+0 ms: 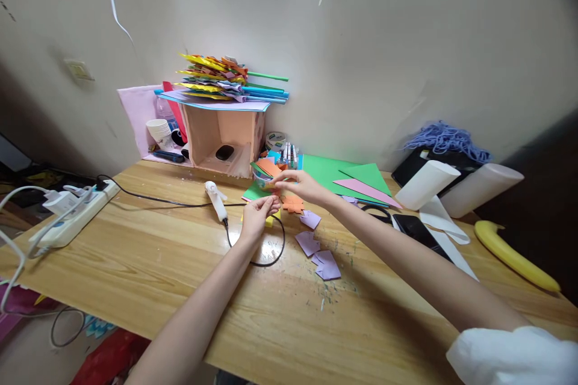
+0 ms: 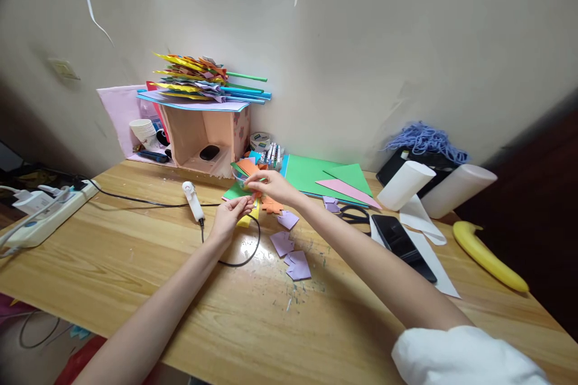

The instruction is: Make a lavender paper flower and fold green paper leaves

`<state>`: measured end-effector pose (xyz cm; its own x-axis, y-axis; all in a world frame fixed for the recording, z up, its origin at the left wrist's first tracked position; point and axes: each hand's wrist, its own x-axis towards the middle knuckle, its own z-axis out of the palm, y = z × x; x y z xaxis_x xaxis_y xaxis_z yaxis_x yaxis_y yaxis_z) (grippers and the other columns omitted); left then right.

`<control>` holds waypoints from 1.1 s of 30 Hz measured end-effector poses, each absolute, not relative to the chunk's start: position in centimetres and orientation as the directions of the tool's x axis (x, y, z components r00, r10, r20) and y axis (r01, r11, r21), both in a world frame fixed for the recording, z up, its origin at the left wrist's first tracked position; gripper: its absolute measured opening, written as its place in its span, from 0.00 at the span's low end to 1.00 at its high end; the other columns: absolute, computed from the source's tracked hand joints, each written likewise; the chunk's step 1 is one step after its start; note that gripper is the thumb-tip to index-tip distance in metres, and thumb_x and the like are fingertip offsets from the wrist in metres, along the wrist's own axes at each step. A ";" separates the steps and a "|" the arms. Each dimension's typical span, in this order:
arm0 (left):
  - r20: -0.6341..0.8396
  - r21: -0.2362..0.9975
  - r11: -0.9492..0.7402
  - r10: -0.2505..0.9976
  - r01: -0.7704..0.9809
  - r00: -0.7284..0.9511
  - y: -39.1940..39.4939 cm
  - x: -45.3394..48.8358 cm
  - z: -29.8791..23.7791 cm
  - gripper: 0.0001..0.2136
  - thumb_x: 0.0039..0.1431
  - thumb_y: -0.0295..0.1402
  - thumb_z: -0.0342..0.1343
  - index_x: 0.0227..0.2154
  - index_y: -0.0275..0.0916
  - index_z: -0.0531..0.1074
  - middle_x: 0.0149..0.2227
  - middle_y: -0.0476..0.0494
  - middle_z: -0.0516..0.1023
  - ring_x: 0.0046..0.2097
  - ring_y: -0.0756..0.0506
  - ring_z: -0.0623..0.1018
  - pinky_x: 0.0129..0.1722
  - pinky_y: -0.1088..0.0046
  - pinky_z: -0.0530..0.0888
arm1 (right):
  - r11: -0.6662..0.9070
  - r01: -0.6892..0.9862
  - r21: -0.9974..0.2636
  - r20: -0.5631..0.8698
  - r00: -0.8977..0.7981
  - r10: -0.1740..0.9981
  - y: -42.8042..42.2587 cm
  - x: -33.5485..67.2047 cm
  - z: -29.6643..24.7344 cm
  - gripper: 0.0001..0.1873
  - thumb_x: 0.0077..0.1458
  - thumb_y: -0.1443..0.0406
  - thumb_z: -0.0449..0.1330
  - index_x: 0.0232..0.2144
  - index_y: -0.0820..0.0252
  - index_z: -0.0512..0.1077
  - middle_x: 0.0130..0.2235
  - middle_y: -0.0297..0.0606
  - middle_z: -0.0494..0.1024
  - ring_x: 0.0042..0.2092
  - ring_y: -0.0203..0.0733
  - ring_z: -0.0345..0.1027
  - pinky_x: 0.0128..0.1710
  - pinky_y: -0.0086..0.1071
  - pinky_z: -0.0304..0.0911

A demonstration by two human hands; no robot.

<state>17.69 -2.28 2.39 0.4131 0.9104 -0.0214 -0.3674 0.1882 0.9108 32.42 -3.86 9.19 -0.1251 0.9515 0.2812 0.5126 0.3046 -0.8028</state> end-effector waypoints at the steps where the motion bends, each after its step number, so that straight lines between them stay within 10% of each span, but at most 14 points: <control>1: -0.026 0.906 0.202 0.904 -0.372 0.427 -2.3 17.7 2.3 0.10 0.43 0.34 0.62 0.27 0.32 0.76 0.27 0.42 0.77 0.28 0.50 0.75 0.38 0.70 0.71 | 0.321 0.537 -0.780 0.279 -0.161 0.947 -3.9 32.3 9.0 0.10 0.48 0.62 0.59 0.31 0.62 0.74 0.36 0.39 0.77 0.38 0.39 0.69 0.39 0.31 0.62; 10: -0.118 0.786 0.427 0.813 -0.447 0.570 -2.2 17.2 2.7 0.07 0.50 0.31 0.57 0.31 0.34 0.75 0.36 0.40 0.78 0.40 0.48 0.76 0.46 0.71 0.68 | 0.402 0.664 -0.631 0.429 -0.134 0.893 -4.1 32.2 7.6 0.08 0.45 0.61 0.62 0.25 0.59 0.77 0.29 0.39 0.77 0.35 0.39 0.68 0.37 0.31 0.62; 20: -0.060 0.730 0.491 0.739 -0.475 0.671 -2.5 16.8 4.1 0.18 0.58 0.39 0.43 0.42 0.34 0.73 0.50 0.39 0.70 0.45 0.48 0.72 0.42 0.76 0.69 | 0.203 0.449 -0.870 0.315 0.191 0.929 -0.5 32.0 9.7 0.13 0.54 0.66 0.50 0.28 0.65 0.74 0.30 0.41 0.79 0.30 0.36 0.72 0.29 0.27 0.66; 25: -0.099 0.743 0.481 0.767 -0.465 0.634 -2.8 16.9 3.8 0.16 0.57 0.36 0.44 0.40 0.35 0.74 0.51 0.40 0.70 0.43 0.49 0.73 0.40 0.77 0.69 | 0.125 0.562 -0.818 0.332 0.283 0.900 2.1 32.8 10.2 0.06 0.44 0.65 0.60 0.24 0.63 0.74 0.27 0.39 0.79 0.29 0.39 0.72 0.28 0.29 0.66; 33: -0.100 0.723 0.481 0.783 -0.495 0.614 -2.8 17.0 3.8 0.17 0.57 0.36 0.43 0.40 0.34 0.73 0.49 0.40 0.71 0.41 0.49 0.73 0.38 0.78 0.68 | 0.239 0.735 -0.634 0.437 0.087 0.895 3.3 32.3 9.2 0.09 0.47 0.72 0.56 0.31 0.61 0.74 0.31 0.36 0.79 0.34 0.35 0.72 0.36 0.27 0.65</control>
<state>17.00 -2.81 3.79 0.6142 0.7828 -0.1001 -0.4954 0.4812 0.7232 32.25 3.29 9.23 0.0866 0.8953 0.4370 0.7352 0.2386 -0.6345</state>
